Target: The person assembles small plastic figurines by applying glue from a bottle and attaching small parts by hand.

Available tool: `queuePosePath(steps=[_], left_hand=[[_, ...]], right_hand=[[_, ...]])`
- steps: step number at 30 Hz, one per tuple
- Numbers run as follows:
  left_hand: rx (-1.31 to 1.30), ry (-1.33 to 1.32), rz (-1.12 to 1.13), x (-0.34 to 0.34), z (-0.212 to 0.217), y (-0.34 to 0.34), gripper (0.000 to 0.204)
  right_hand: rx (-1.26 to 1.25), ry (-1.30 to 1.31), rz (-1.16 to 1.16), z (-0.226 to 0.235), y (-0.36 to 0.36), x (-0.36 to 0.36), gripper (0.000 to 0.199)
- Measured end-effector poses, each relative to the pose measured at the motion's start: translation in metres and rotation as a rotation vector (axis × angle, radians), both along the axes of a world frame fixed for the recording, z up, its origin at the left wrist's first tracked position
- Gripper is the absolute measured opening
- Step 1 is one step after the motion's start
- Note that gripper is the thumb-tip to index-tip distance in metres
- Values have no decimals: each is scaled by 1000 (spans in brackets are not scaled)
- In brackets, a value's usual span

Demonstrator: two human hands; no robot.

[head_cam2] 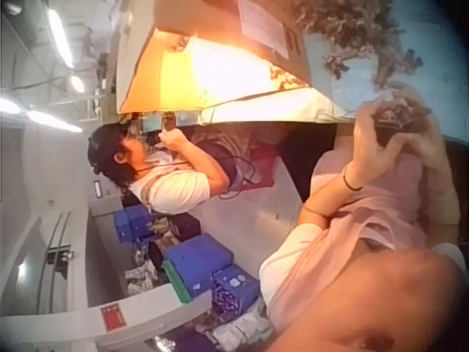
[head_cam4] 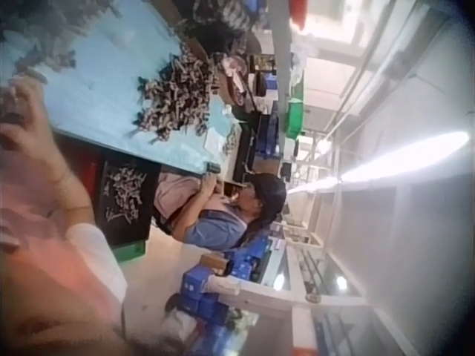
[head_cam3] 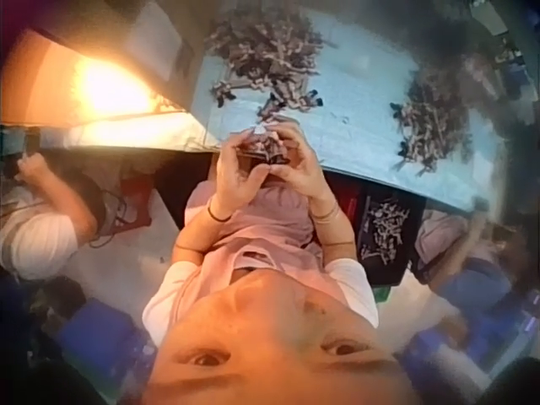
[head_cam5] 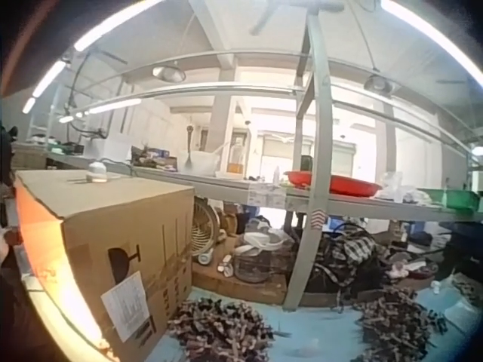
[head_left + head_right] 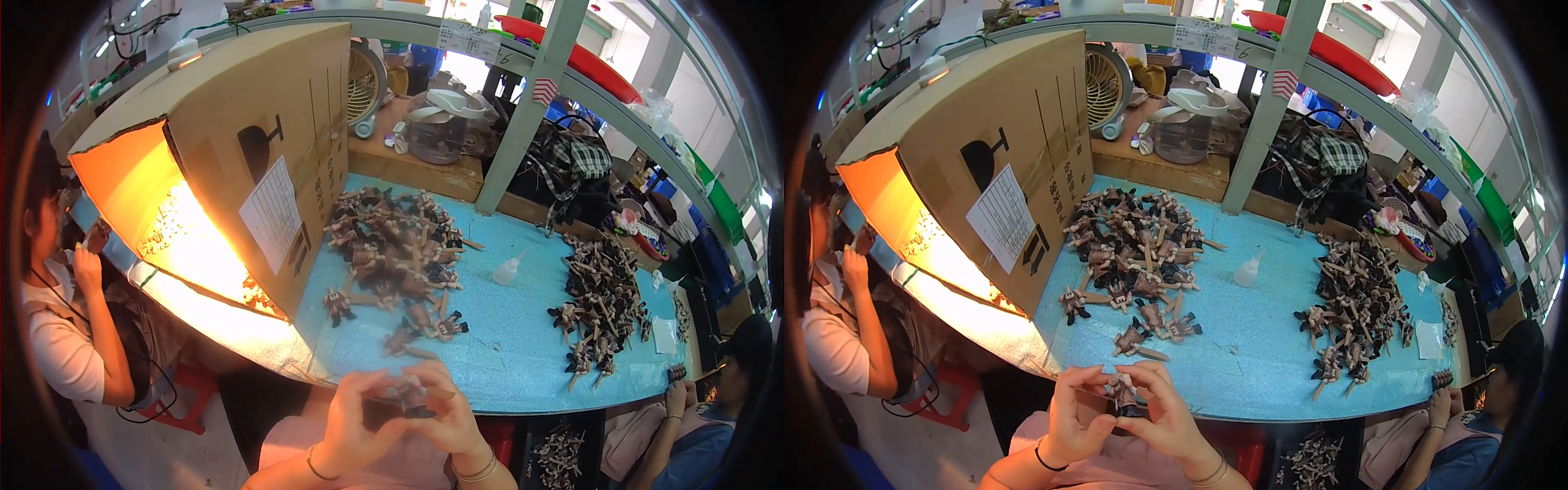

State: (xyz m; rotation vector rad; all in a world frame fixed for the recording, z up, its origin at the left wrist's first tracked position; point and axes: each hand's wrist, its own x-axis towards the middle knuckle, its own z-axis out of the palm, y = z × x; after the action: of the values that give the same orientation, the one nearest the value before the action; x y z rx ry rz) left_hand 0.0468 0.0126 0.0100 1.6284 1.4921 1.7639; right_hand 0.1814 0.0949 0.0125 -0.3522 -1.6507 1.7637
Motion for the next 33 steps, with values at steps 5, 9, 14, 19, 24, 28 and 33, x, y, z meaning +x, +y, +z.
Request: queuePosePath(steps=[5,9,14,19,24,28,33], left_hand=[[14,-54,-159,-3,-16,-1,68],[53,-178,-252,-2,-19,-2,76],[94,-141,-166,-8,-23,-7,80],[-8,-352,-353,-19,-9,-10,80],[-15,-324,-414,-28,1,2,77],[42,-464,-504,-25,-4,1,78],[73,-559,-521,-20,-2,3,79]], right_hand=[[-75,125,-63,-13,-8,3,49],[-208,154,-3,-19,-6,2,40],[-413,161,41,-8,-18,-7,49],[-192,91,35,-9,-7,-3,54],[255,-21,-96,4,6,-2,57],[359,-80,-174,18,6,-4,59],[422,-90,-234,20,3,1,60]])
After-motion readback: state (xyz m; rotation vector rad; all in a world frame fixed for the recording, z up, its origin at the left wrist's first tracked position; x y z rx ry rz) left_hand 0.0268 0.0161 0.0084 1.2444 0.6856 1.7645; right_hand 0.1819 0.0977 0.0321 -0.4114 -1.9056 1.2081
